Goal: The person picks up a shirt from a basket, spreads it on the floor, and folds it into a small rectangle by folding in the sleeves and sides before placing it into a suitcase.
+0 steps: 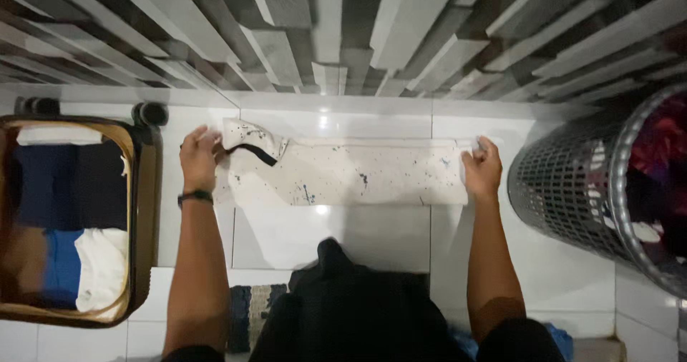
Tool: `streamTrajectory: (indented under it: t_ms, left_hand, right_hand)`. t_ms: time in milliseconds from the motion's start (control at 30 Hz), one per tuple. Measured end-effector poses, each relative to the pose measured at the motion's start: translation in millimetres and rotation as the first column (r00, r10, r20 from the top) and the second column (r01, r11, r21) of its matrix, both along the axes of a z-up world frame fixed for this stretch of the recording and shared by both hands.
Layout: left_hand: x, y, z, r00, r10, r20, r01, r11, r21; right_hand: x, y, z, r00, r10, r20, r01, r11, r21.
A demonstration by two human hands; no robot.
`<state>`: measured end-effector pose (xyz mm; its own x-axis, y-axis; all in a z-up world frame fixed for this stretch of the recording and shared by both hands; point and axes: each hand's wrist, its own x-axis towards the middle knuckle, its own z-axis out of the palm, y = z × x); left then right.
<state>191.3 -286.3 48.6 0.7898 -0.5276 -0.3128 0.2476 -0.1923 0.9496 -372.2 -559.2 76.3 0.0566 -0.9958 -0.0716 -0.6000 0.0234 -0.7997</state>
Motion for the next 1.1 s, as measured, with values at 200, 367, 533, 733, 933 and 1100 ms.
streamTrajectory:
  t_ms: [200, 367, 533, 733, 933, 1100]
  left_hand:
    - [-39.0, 56.0, -0.4, 0.648, -0.183, 0.74, -0.198, 0.897, 0.395]
    - [-69.9, 59.6, 23.8, 0.461, -0.374, 0.805, -0.457, 0.677, 0.576]
    - [-57.2, 72.7, 16.0, 0.394, -0.432, 0.811, -0.433, 0.692, 0.578]
    - [-34.2, 81.5, -3.7, 0.546, -0.399, 0.737, -0.223, 0.779, 0.587]
    - [-26.5, 91.9, 1.1, 0.506, -0.404, 0.762, -0.264, 0.768, 0.583]
    - [-37.9, 66.4, 14.9, 0.461, -0.409, 0.787, -0.3, 0.763, 0.572]
  right_hand:
    - [5.3, 29.6, 11.8, 0.984, -0.082, -0.161, 0.101, 0.988, 0.116]
    - [-5.3, 46.3, -13.6, 0.917, 0.031, -0.398, -0.225, 0.864, -0.451]
    - [0.5, 52.2, -12.6, 0.906, 0.033, -0.422, -0.169, 0.943, -0.288]
    - [5.0, 47.6, -6.9, 0.876, 0.07, -0.477, -0.241, 0.92, -0.309]
    - [8.6, 45.1, -4.8, 0.858, 0.062, -0.51, -0.186, 0.963, -0.195]
    - [4.5, 40.8, -10.0, 0.878, 0.058, -0.475, -0.291, 0.852, -0.434]
